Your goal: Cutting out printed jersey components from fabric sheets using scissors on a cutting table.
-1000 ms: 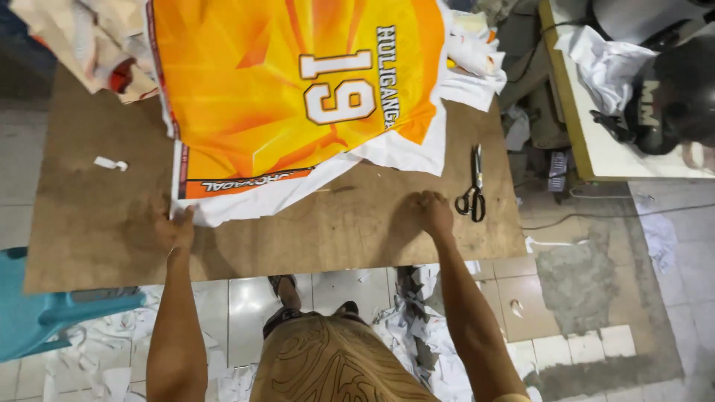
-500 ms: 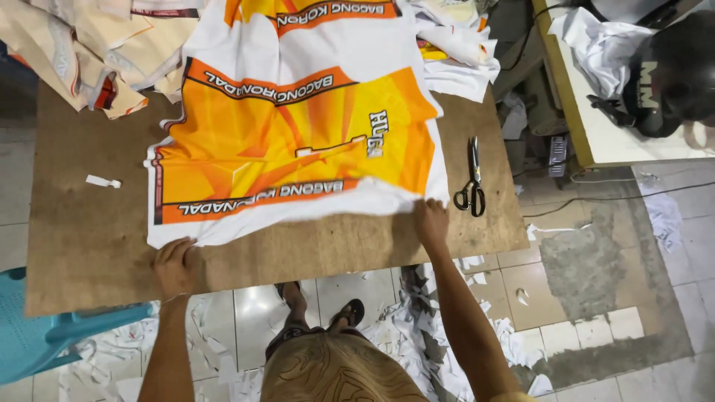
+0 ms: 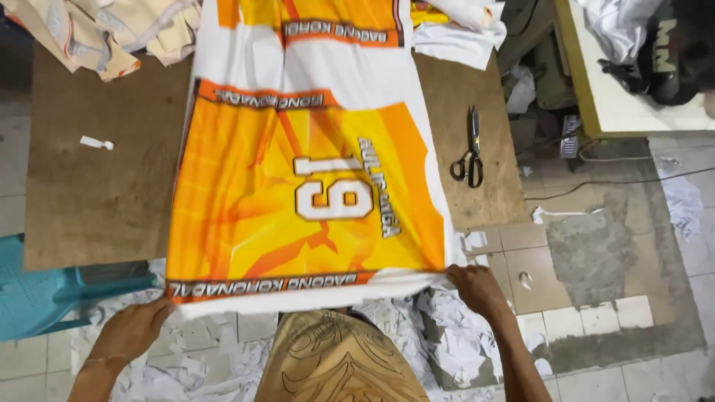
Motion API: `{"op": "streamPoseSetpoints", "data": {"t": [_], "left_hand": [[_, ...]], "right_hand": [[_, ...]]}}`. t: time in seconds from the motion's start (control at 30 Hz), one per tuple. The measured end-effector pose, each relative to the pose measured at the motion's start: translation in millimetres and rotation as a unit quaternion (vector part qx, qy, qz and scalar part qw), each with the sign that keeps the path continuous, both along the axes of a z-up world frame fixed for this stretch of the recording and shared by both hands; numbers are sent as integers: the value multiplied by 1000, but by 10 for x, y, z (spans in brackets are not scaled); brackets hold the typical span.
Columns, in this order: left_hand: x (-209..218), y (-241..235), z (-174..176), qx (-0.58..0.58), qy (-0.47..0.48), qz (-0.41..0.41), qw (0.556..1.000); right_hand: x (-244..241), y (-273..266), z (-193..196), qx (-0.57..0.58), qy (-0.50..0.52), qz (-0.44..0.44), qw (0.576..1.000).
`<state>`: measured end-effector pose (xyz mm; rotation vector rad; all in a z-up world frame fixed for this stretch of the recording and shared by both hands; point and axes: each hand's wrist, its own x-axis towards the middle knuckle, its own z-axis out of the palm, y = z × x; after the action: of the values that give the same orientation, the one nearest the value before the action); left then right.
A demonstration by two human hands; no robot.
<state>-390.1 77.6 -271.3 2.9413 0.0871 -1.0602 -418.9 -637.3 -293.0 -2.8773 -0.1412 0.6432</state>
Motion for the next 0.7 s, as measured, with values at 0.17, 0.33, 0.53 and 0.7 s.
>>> {"op": "streamPoseSetpoints", "data": {"t": [0.17, 0.33, 0.53, 0.7], "left_hand": [[586, 102, 37, -71, 131, 143, 978], [1766, 72, 33, -154, -200, 56, 966], [3535, -262, -216, -51, -128, 18, 990], [4463, -957, -720, -109, -413, -123, 896]], "right_hand": [[662, 118, 525, 85, 127, -66, 986], [1949, 103, 189, 178, -111, -51, 976], [3315, 200, -305, 118, -138, -72, 981], [4371, 792, -527, 103, -164, -107, 975]]}}
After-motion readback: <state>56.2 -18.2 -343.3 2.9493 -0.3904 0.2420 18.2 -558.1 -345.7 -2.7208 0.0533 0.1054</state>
